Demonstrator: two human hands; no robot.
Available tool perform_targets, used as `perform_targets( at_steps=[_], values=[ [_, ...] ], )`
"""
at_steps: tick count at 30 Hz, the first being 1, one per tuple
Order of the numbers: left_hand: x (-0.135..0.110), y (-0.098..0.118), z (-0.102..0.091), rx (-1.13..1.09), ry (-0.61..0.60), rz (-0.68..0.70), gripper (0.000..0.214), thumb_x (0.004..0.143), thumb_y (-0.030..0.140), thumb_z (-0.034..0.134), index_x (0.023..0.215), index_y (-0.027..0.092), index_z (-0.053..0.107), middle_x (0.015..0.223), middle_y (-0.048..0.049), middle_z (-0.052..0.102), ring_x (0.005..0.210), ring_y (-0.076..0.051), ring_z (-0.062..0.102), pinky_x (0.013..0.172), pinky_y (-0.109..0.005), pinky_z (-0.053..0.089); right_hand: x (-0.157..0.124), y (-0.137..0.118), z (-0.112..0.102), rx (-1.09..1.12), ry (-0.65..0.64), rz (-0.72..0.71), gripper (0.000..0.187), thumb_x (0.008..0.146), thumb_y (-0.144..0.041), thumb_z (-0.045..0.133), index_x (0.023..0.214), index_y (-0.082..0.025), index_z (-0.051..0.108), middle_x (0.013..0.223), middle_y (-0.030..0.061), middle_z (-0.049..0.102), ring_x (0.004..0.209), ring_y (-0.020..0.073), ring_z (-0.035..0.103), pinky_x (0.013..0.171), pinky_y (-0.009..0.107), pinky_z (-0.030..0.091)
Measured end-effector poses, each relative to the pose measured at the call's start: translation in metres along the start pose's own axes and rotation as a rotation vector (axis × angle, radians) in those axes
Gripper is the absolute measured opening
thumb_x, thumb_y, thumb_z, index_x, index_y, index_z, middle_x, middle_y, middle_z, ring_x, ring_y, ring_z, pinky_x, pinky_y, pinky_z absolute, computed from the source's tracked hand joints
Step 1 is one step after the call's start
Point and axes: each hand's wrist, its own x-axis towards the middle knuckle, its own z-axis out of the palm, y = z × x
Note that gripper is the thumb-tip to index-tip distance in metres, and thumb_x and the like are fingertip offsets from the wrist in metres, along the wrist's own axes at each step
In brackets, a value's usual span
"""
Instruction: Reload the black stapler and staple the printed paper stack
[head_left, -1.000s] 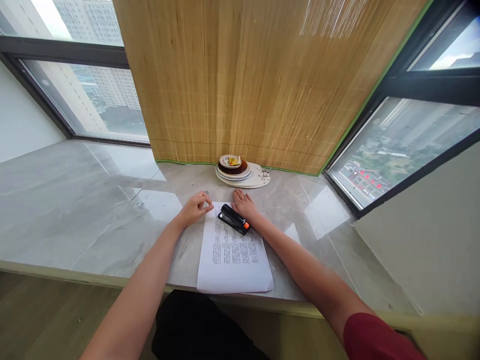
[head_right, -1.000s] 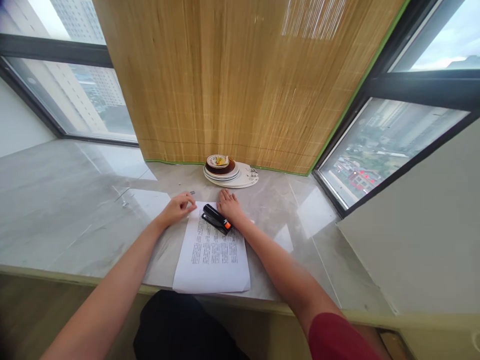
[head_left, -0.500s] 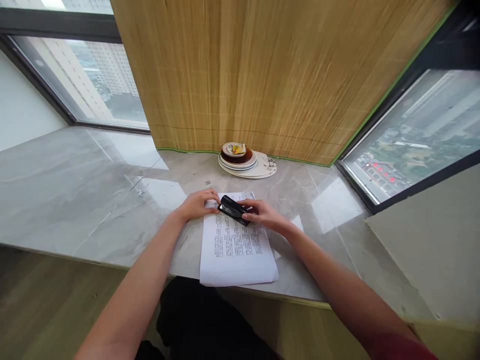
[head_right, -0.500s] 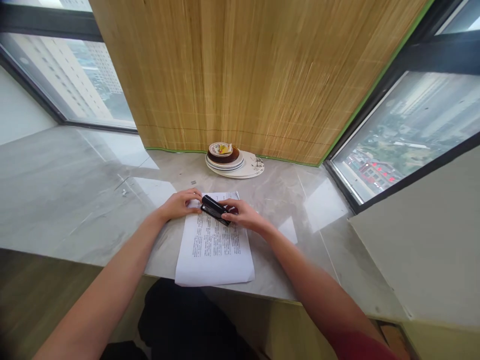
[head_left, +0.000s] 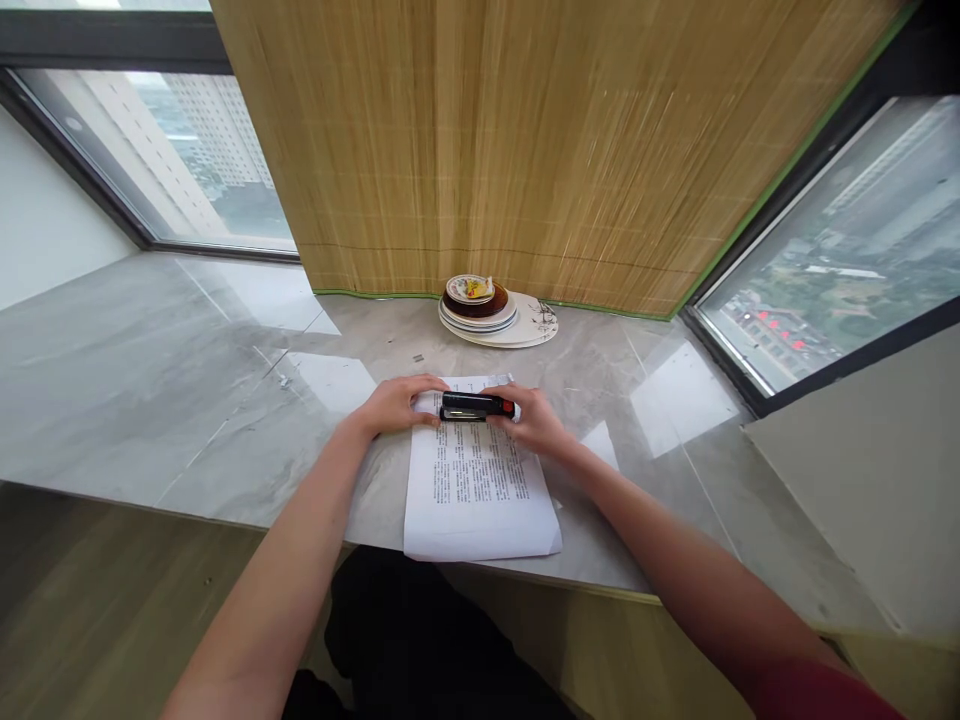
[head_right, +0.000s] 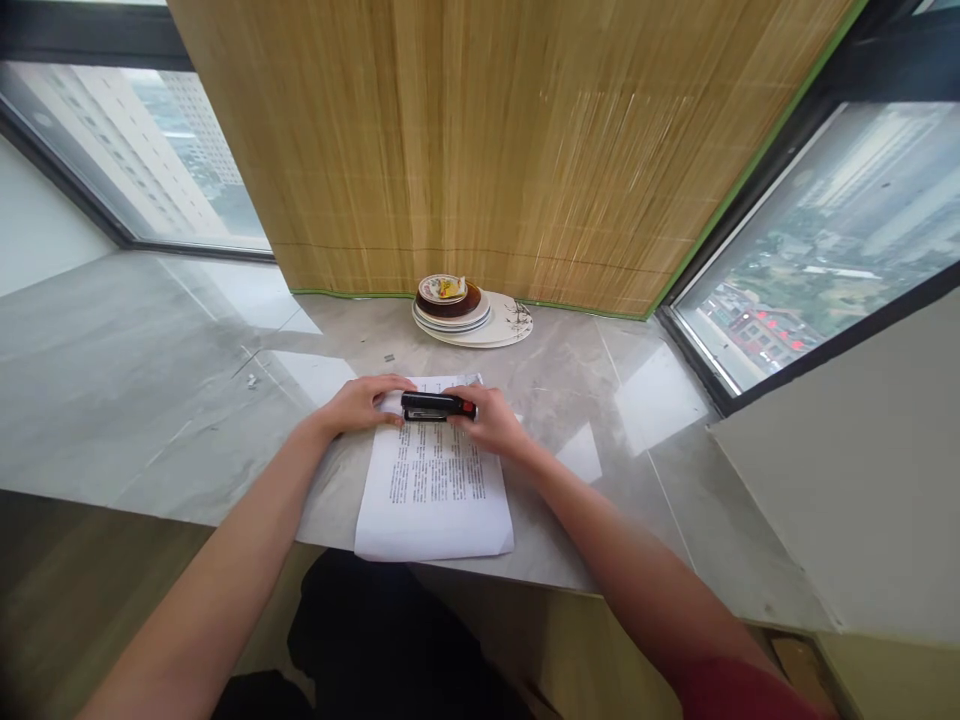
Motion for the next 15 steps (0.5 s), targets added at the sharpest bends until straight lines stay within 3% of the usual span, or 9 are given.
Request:
perform_targets(
  at_steps=[4,9,15],
  values=[
    [0.000,0.000,0.000,0.008,0.018,-0.040,0.066,0.072,0.053,0.089,0.132,0.032,0.075,0.132,-0.0019,0.076,0.075,-0.017,0.063,0.074,-0.031,0.049,0.006,0.010,-0.008,0.120,-0.051,0.051,0.044,0.084,-0.026,0.073,0.128,-0.025,0.078,0.113,0.0070,0.080,0.105,0.0285,0.071,0.102,0.046,0.052],
    [-0.001,0.000,-0.001,-0.038,-0.045,0.023,0.063,0.072,0.053,0.090,0.129,0.032,0.077,0.143,-0.0027,0.070,0.098,-0.023,0.070,0.073,-0.030,0.049,0.007,0.023,-0.018,0.473,-0.190,0.155,0.039,0.097,-0.048,0.066,0.129,-0.029,0.078,0.132,0.0062,0.076,0.126,0.0307,0.067,0.115,0.051,0.046],
    [-0.002,0.001,-0.003,-0.035,-0.067,0.050,0.063,0.072,0.053,0.092,0.129,0.032,0.076,0.147,-0.0039,0.067,0.121,-0.027,0.068,0.082,-0.031,0.051,0.012,0.040,-0.013,0.777,-0.196,0.357,0.058,0.072,-0.053,0.091,0.122,-0.025,0.082,0.127,0.0080,0.079,0.119,0.0312,0.071,0.116,0.051,0.046]
  ],
)
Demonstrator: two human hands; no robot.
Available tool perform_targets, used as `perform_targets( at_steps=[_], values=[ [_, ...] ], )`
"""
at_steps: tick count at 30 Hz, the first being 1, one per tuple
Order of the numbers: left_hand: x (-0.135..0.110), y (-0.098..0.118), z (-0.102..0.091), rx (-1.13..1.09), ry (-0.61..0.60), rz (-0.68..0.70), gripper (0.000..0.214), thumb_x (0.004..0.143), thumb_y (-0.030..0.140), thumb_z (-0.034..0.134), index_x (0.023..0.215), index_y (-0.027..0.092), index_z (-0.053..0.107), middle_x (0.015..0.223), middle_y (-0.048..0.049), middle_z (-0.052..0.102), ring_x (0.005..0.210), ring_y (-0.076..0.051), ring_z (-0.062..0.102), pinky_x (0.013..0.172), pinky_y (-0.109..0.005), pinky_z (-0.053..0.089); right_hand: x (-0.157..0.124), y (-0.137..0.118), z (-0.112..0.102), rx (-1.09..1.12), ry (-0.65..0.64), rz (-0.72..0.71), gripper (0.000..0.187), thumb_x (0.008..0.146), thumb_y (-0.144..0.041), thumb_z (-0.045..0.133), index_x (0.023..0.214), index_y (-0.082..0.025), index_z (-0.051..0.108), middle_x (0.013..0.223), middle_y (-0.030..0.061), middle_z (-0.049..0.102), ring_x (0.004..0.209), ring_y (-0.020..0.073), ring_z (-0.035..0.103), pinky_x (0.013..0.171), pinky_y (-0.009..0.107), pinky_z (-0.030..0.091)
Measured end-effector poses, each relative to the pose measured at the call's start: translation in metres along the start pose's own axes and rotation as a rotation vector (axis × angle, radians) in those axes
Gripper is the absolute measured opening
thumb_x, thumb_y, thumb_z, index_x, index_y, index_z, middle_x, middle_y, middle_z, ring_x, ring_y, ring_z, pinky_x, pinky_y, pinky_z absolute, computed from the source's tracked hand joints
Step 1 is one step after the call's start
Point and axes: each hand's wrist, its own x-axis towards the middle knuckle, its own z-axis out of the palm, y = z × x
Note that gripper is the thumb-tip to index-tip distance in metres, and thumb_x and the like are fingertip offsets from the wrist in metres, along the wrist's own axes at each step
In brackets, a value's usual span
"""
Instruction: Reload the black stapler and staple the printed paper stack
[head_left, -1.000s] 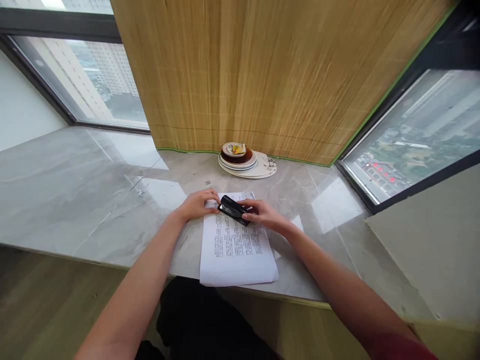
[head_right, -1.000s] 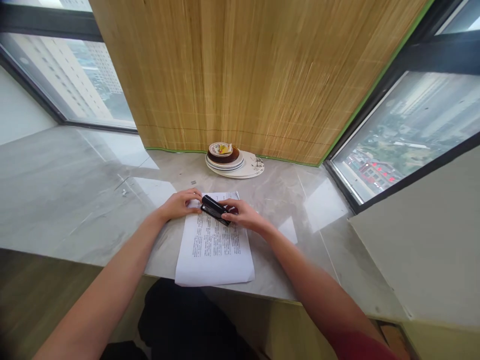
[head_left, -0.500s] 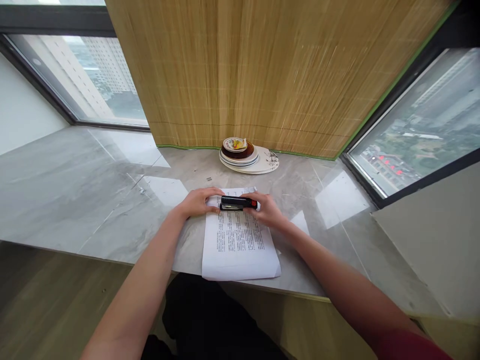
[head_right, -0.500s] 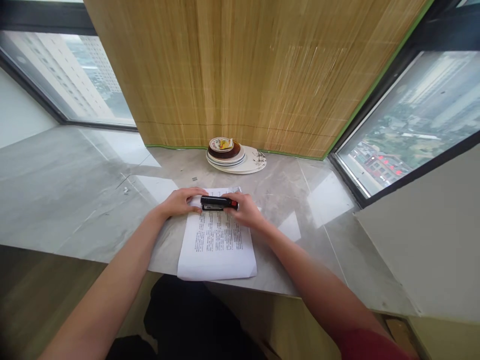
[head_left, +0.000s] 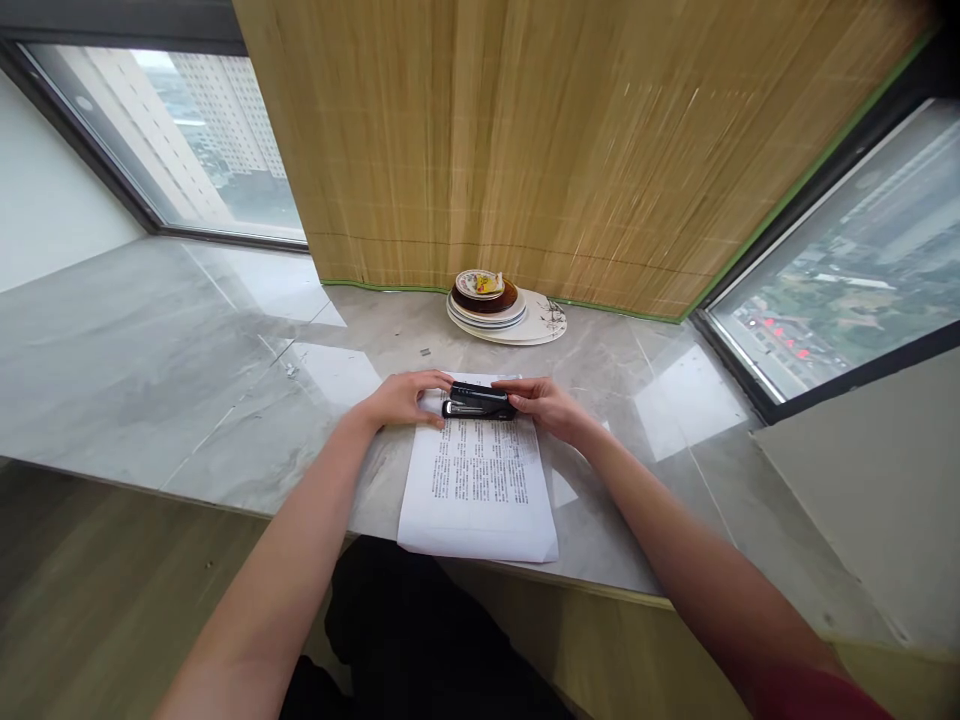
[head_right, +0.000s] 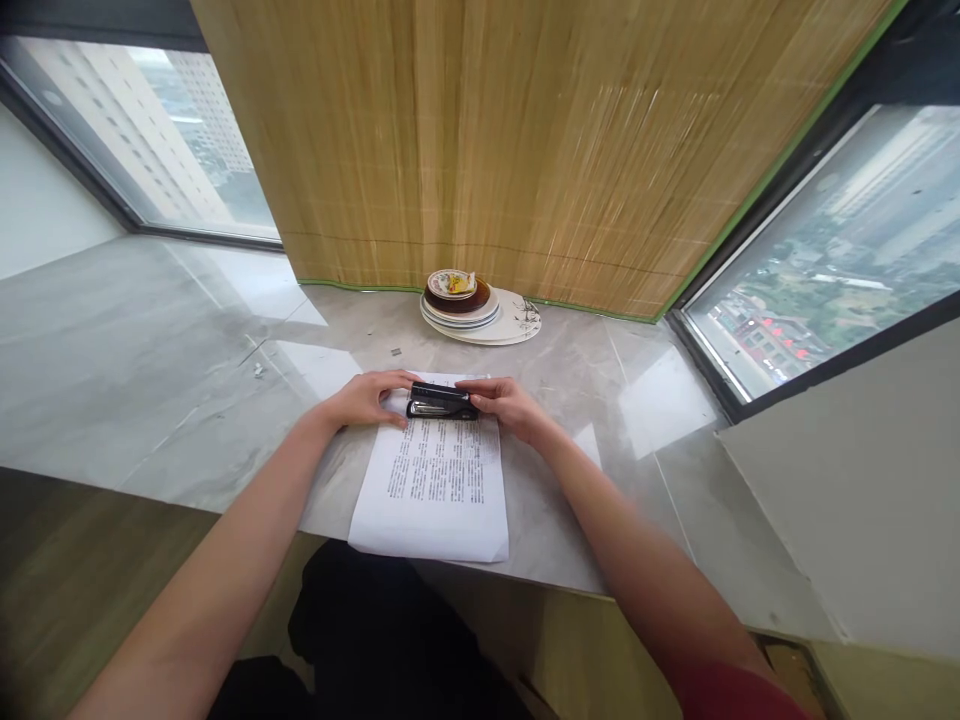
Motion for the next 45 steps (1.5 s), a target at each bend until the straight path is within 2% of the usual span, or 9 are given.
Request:
perform_targets(
  at_steps=[4,7,10,13,18,23,30,40,45],
  values=[
    [0.000,-0.002,0.001,-0.004,0.010,0.011,0.063,0.072,0.054,0.092,0.128,0.031,0.076,0.146,-0.0042,0.068,0.123,-0.028,0.068,0.091,-0.034,0.052,0.004,0.000,-0.004,0.050,0.014,0.056,0.058,0.064,-0.047,0.097,0.115,-0.024,0.084,0.121,0.0083,0.081,0.112,0.0298,0.073,0.111,0.048,0.050],
    [0.000,-0.002,0.001,-0.006,0.024,0.024,0.064,0.071,0.055,0.092,0.128,0.029,0.076,0.144,-0.0052,0.069,0.125,-0.029,0.067,0.099,-0.036,0.051,0.002,-0.004,0.001,-0.001,0.025,-0.013,0.057,0.071,-0.049,0.093,0.121,-0.023,0.081,0.127,0.0099,0.079,0.118,0.0305,0.072,0.110,0.047,0.052],
    [0.000,-0.001,-0.001,-0.014,0.022,0.016,0.064,0.070,0.057,0.092,0.125,0.026,0.077,0.142,-0.0069,0.069,0.119,-0.029,0.068,0.095,-0.035,0.052,-0.001,-0.007,0.016,-0.260,0.058,-0.187,0.054,0.082,-0.048,0.084,0.130,-0.023,0.077,0.134,0.0098,0.076,0.123,0.0306,0.070,0.108,0.045,0.053],
    [0.000,0.001,-0.001,-0.116,0.045,0.009,0.077,0.065,0.067,0.091,0.127,0.024,0.075,0.138,-0.0093,0.069,0.097,-0.023,0.068,0.078,-0.030,0.051,-0.003,-0.006,0.033,-0.568,0.157,-0.332,0.045,0.080,-0.037,0.085,0.123,-0.022,0.081,0.114,0.0075,0.082,0.100,0.0281,0.075,0.095,0.042,0.058],
    [0.004,-0.005,0.003,-0.649,0.371,-0.185,0.099,0.082,0.100,0.035,0.134,0.020,0.062,0.129,-0.0157,0.068,0.056,-0.008,0.052,0.042,-0.022,0.030,-0.011,-0.006,0.044,-0.663,0.414,-0.646,0.027,0.087,-0.025,0.080,0.114,-0.024,0.083,0.105,0.0047,0.082,0.087,0.0230,0.076,0.077,0.035,0.063],
    [0.009,-0.006,0.001,-0.971,0.180,-0.402,0.101,0.085,0.099,0.020,0.123,0.015,0.059,0.092,-0.0152,0.076,0.040,-0.010,0.047,0.035,-0.022,0.022,-0.018,-0.006,0.041,-1.047,0.336,-1.089,0.044,0.098,-0.009,0.067,0.137,-0.029,0.072,0.125,0.0049,0.080,0.116,0.0261,0.073,0.099,0.045,0.065],
    [0.004,0.012,-0.009,-1.147,-0.053,-0.375,0.090,0.091,0.093,0.027,0.107,0.013,0.065,0.080,-0.0140,0.075,0.037,-0.008,0.043,0.034,-0.020,0.025,-0.027,-0.019,0.046,-1.406,0.169,-1.302,0.042,0.100,-0.008,0.066,0.139,-0.023,0.068,0.132,0.0045,0.077,0.119,0.0230,0.071,0.109,0.044,0.062],
    [0.003,0.016,-0.011,-1.271,0.034,-0.469,0.049,0.104,0.058,0.056,0.095,0.011,0.068,0.066,0.0000,0.053,0.039,-0.001,0.027,0.035,-0.011,0.023,-0.025,-0.018,0.050,-1.253,0.234,-1.279,0.043,0.097,-0.005,0.066,0.134,-0.026,0.071,0.128,0.0039,0.079,0.115,0.0234,0.072,0.102,0.043,0.063],
    [0.007,0.011,-0.016,-1.506,0.326,-0.382,0.016,0.099,0.015,0.056,0.094,0.009,0.069,0.071,-0.0003,0.052,0.047,-0.003,0.041,0.043,-0.012,0.039,-0.016,-0.008,0.049,-0.756,0.550,-0.726,0.029,0.084,-0.014,0.076,0.111,-0.024,0.078,0.103,0.0052,0.082,0.093,0.0251,0.075,0.083,0.040,0.062]
  ],
)
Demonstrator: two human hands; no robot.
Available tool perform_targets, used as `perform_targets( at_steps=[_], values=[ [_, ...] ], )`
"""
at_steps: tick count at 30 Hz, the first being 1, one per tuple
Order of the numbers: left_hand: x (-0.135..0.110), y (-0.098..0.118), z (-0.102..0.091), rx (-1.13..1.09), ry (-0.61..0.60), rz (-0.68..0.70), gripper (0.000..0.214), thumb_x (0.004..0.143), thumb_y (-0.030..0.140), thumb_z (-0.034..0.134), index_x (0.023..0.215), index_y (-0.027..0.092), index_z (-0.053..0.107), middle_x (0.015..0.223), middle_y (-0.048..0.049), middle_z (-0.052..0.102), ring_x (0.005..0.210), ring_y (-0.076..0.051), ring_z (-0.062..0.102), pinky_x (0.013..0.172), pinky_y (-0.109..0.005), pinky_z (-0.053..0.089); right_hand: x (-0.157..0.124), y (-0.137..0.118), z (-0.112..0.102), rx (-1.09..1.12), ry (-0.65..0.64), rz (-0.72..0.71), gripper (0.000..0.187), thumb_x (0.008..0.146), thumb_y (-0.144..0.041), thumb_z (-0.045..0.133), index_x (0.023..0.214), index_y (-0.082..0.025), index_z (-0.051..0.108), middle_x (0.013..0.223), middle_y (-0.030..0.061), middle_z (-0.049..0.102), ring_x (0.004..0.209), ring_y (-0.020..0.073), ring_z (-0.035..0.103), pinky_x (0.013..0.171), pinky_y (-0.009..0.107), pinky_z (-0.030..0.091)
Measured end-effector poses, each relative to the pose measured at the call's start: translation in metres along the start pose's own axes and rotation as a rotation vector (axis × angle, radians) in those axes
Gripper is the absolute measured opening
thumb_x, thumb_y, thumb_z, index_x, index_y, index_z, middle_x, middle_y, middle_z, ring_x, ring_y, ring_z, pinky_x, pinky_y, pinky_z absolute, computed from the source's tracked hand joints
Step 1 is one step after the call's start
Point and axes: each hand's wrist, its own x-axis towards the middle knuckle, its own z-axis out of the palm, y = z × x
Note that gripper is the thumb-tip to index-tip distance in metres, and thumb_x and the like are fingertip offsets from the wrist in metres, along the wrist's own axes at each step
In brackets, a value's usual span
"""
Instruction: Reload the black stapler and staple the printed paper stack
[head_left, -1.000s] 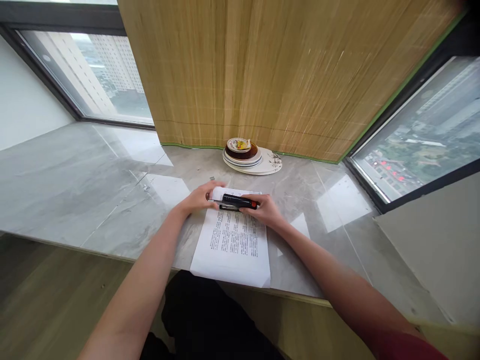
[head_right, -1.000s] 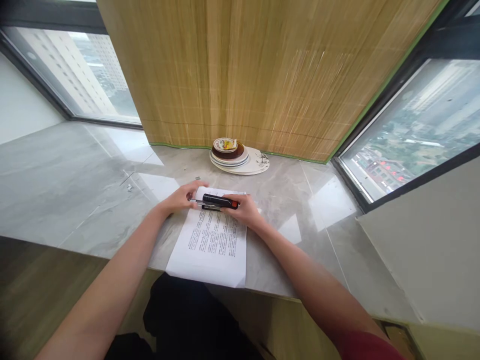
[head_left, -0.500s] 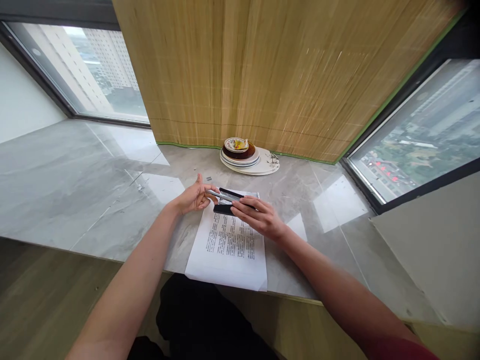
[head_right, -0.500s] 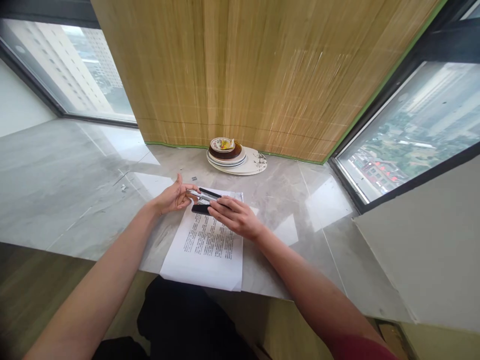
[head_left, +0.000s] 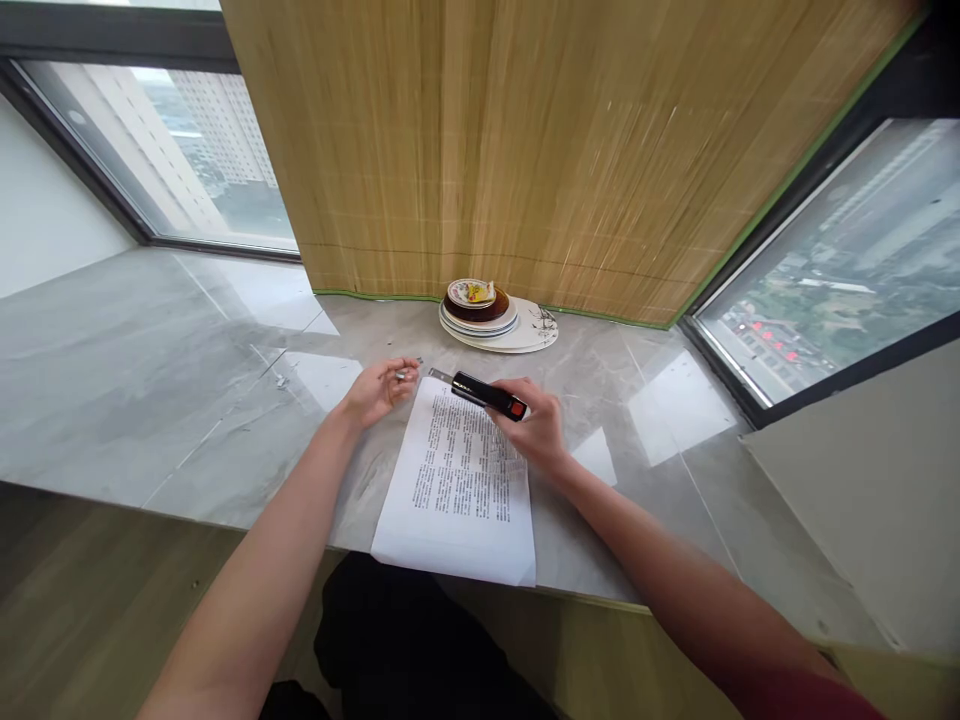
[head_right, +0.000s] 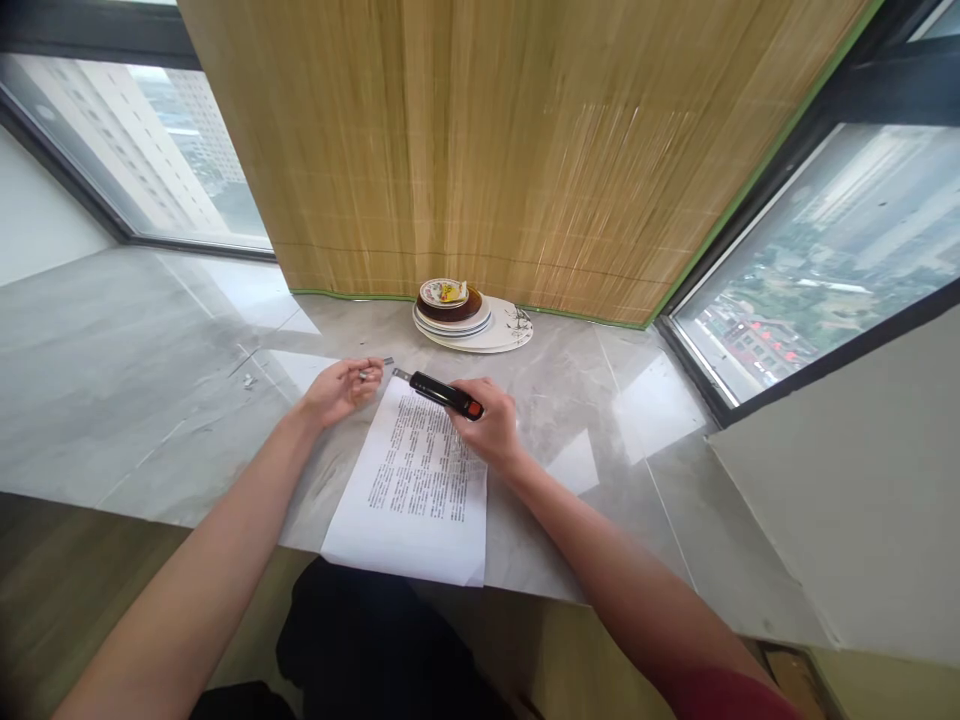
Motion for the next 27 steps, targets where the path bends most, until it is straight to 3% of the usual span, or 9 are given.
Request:
perform_targets(
  at_steps=[2,5,7,11,15,20,23,27],
  values=[
    [0.002,0.000,-0.001,-0.032,0.007,0.091,0.017,0.094,0.005,0.054,0.099,0.007,0.071,0.078,-0.0031,0.060,0.053,-0.004,0.050,0.049,-0.014,0.047,0.002,0.007,0.000,0.098,-0.124,0.218,0.027,0.077,-0.019,0.080,0.104,-0.022,0.079,0.098,0.0037,0.081,0.086,0.0240,0.075,0.080,0.037,0.061],
    [0.003,-0.002,0.001,0.021,-0.010,0.196,0.025,0.094,0.003,0.058,0.113,0.006,0.073,0.097,-0.0099,0.073,0.068,-0.007,0.066,0.064,-0.016,0.057,0.006,0.013,-0.003,0.147,-0.315,0.294,0.025,0.077,-0.024,0.082,0.102,-0.021,0.077,0.095,0.0024,0.080,0.085,0.0230,0.075,0.080,0.036,0.059],
    [0.000,-0.004,0.005,0.077,-0.048,0.235,0.026,0.096,0.008,0.064,0.121,0.007,0.073,0.112,-0.0141,0.077,0.088,-0.013,0.075,0.083,-0.021,0.062,0.009,0.011,-0.005,0.104,-0.323,0.201,0.028,0.082,-0.032,0.083,0.107,-0.022,0.076,0.102,0.0047,0.079,0.093,0.0247,0.074,0.086,0.039,0.059],
    [-0.011,-0.007,0.015,0.257,-0.222,0.268,0.041,0.097,0.028,0.074,0.135,0.012,0.070,0.128,-0.0186,0.076,0.120,-0.028,0.074,0.110,-0.039,0.056,0.007,-0.008,-0.003,-0.062,-0.123,-0.177,0.033,0.094,-0.035,0.077,0.125,-0.024,0.071,0.126,0.0110,0.076,0.118,0.0288,0.068,0.104,0.048,0.055],
    [-0.022,-0.010,0.023,0.519,-0.341,0.244,0.058,0.088,0.036,0.085,0.140,0.016,0.069,0.114,-0.0170,0.081,0.111,-0.032,0.078,0.103,-0.044,0.060,-0.001,-0.027,0.002,-0.220,-0.079,-0.493,0.044,0.099,-0.020,0.070,0.142,-0.028,0.063,0.138,0.0091,0.072,0.125,0.0259,0.067,0.107,0.045,0.055],
    [-0.025,-0.018,0.035,0.687,-0.403,0.226,0.049,0.075,0.039,0.094,0.116,0.016,0.079,0.091,-0.0133,0.083,0.088,-0.030,0.081,0.080,-0.039,0.065,-0.007,-0.036,-0.003,-0.264,-0.125,-0.745,0.044,0.098,-0.015,0.071,0.140,-0.026,0.065,0.129,0.0057,0.077,0.113,0.0217,0.072,0.102,0.040,0.060],
    [-0.025,-0.023,0.045,0.697,-0.423,0.267,0.039,0.074,0.041,0.094,0.099,0.016,0.078,0.091,-0.0126,0.081,0.085,-0.027,0.080,0.077,-0.037,0.064,-0.009,-0.036,-0.010,-0.284,-0.121,-0.791,0.042,0.098,-0.012,0.069,0.138,-0.024,0.067,0.126,0.0071,0.078,0.107,0.0219,0.074,0.099,0.040,0.063],
    [-0.022,-0.026,0.050,0.648,-0.401,0.330,0.054,0.069,0.056,0.094,0.098,0.016,0.075,0.086,-0.0122,0.079,0.082,-0.027,0.078,0.074,-0.036,0.062,-0.008,-0.030,-0.012,-0.261,-0.085,-0.781,0.045,0.097,-0.012,0.069,0.139,-0.026,0.066,0.124,0.0056,0.079,0.106,0.0223,0.075,0.097,0.040,0.064]
  ],
)
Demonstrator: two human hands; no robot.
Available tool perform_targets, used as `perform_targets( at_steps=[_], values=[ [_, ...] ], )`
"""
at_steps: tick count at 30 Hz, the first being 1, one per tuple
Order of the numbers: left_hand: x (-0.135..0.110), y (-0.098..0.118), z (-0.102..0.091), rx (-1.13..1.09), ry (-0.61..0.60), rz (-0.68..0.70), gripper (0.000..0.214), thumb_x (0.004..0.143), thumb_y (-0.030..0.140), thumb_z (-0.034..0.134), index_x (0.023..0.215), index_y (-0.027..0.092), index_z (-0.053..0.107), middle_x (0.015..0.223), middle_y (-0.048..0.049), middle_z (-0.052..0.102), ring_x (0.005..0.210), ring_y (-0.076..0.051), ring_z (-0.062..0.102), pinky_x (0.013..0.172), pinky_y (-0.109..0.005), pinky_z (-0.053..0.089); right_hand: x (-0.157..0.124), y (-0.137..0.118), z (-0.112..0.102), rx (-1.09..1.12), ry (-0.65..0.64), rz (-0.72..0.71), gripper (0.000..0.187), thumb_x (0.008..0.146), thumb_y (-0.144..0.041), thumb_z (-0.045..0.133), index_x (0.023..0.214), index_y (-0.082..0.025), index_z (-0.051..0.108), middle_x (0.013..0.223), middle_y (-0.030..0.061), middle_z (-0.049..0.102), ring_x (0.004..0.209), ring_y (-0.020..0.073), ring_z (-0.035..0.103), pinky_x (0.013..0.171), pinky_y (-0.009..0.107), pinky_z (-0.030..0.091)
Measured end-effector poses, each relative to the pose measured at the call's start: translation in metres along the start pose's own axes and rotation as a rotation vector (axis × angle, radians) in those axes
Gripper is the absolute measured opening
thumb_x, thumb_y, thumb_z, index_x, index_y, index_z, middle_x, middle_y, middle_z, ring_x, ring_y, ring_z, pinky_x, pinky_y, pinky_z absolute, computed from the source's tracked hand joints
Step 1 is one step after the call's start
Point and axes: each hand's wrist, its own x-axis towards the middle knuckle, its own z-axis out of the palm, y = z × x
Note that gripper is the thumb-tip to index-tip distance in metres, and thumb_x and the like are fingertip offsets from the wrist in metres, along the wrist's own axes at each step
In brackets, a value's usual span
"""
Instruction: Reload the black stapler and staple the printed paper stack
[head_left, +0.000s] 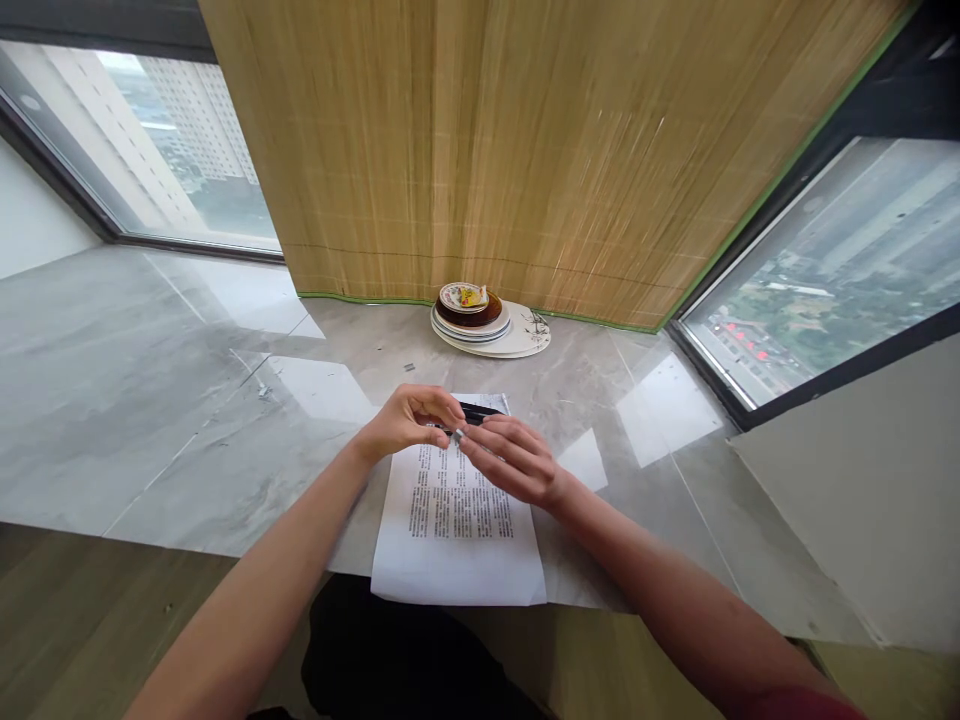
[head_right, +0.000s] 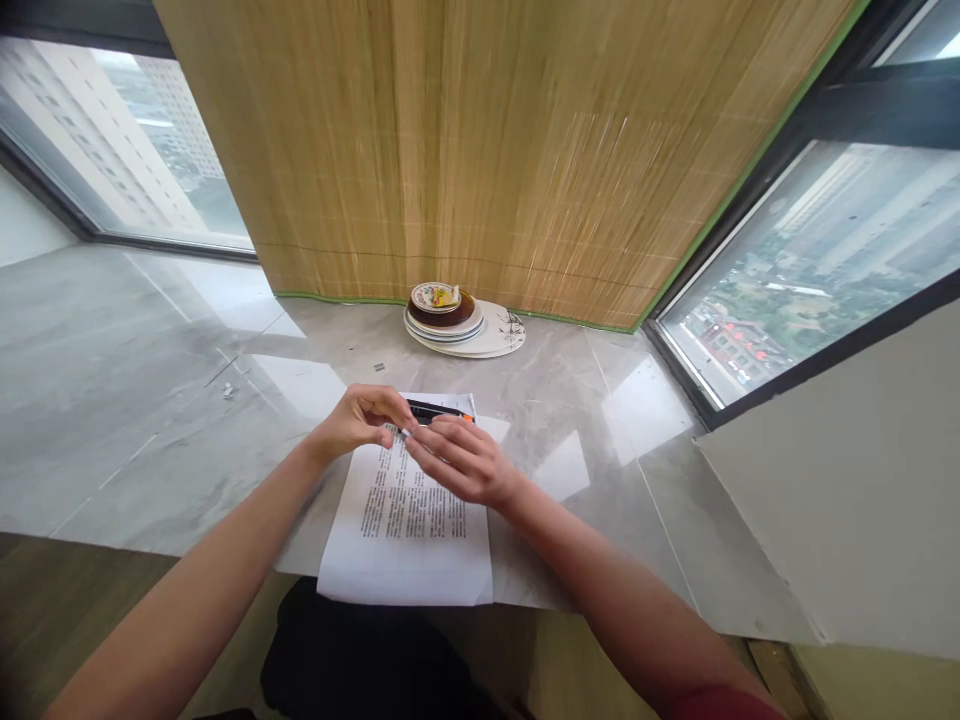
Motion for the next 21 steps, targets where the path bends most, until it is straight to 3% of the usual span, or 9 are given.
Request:
perform_targets(
  at_steps=[1,3,6,7,9,11,14,16,21],
  values=[
    [0.001,-0.001,-0.002,-0.013,0.070,0.037,0.058,0.072,0.064,0.090,0.101,0.016,0.075,0.080,-0.0107,0.078,0.078,-0.026,0.077,0.074,-0.037,0.061,-0.002,0.004,0.002,0.005,0.025,0.034,0.045,0.096,-0.012,0.071,0.138,-0.027,0.067,0.122,0.0056,0.079,0.105,0.0225,0.075,0.095,0.040,0.064],
    [0.004,-0.006,-0.012,0.006,0.331,0.125,0.059,0.085,0.073,0.073,0.104,0.017,0.072,0.065,-0.0045,0.070,0.068,-0.023,0.072,0.074,-0.038,0.060,-0.006,0.017,0.006,-0.003,0.088,0.165,0.038,0.095,-0.011,0.072,0.130,-0.026,0.072,0.114,0.0060,0.081,0.099,0.0228,0.075,0.091,0.040,0.064],
    [0.009,-0.019,-0.036,0.310,0.784,0.145,0.036,0.101,0.054,0.060,0.099,0.019,0.070,0.063,-0.0008,0.063,0.066,-0.019,0.067,0.078,-0.035,0.058,-0.019,0.047,0.010,-0.043,0.129,0.461,0.017,0.097,-0.015,0.068,0.106,-0.024,0.079,0.099,0.0066,0.082,0.090,0.0233,0.075,0.084,0.040,0.062],
    [0.009,-0.025,-0.045,0.478,0.803,0.100,0.027,0.101,0.044,0.061,0.102,0.019,0.071,0.074,-0.0040,0.069,0.075,-0.020,0.070,0.081,-0.036,0.058,-0.025,0.058,0.010,-0.059,0.118,0.575,0.015,0.097,-0.018,0.066,0.099,-0.023,0.080,0.094,0.0065,0.082,0.086,0.0236,0.075,0.081,0.040,0.061],
    [0.010,-0.038,-0.059,0.774,0.723,0.048,0.019,0.096,0.029,0.061,0.103,0.018,0.075,0.109,-0.0124,0.074,0.105,-0.028,0.070,0.096,-0.042,0.056,-0.039,0.078,0.007,-0.093,0.055,0.821,0.016,0.095,-0.025,0.066,0.090,-0.022,0.081,0.085,0.0060,0.081,0.080,0.0244,0.075,0.081,0.040,0.059],
    [0.010,-0.051,-0.067,0.967,0.642,-0.018,0.027,0.094,0.019,0.057,0.111,0.018,0.077,0.132,-0.0153,0.069,0.126,-0.032,0.062,0.111,-0.049,0.048,-0.053,0.093,0.004,-0.115,-0.063,1.037,0.016,0.090,-0.027,0.068,0.087,-0.022,0.083,0.082,0.0061,0.081,0.076,0.0255,0.075,0.082,0.040,0.057],
    [0.010,-0.064,-0.067,1.152,0.513,-0.125,0.037,0.095,0.017,0.055,0.124,0.021,0.077,0.151,-0.0134,0.061,0.137,-0.035,0.055,0.114,-0.054,0.044,-0.068,0.104,0.002,-0.133,-0.207,1.166,0.019,0.086,-0.026,0.066,0.087,-0.022,0.084,0.082,0.0081,0.081,0.078,0.0276,0.074,0.081,0.041,0.055],
    [0.010,-0.066,-0.064,1.218,0.482,-0.164,0.035,0.096,0.019,0.055,0.123,0.022,0.077,0.148,-0.0129,0.063,0.134,-0.036,0.057,0.111,-0.055,0.045,-0.074,0.107,0.004,-0.157,-0.212,1.131,0.021,0.085,-0.025,0.064,0.088,-0.021,0.084,0.085,0.0103,0.081,0.082,0.0290,0.071,0.083,0.043,0.055],
    [0.011,-0.062,-0.062,1.204,0.474,-0.131,0.021,0.094,0.019,0.057,0.099,0.019,0.077,0.111,-0.0144,0.074,0.109,-0.033,0.064,0.103,-0.048,0.049,-0.079,0.113,0.010,-0.172,-0.168,1.036,0.023,0.083,-0.020,0.061,0.088,-0.018,0.083,0.098,0.0140,0.081,0.089,0.0278,0.068,0.094,0.047,0.054]
  ],
)
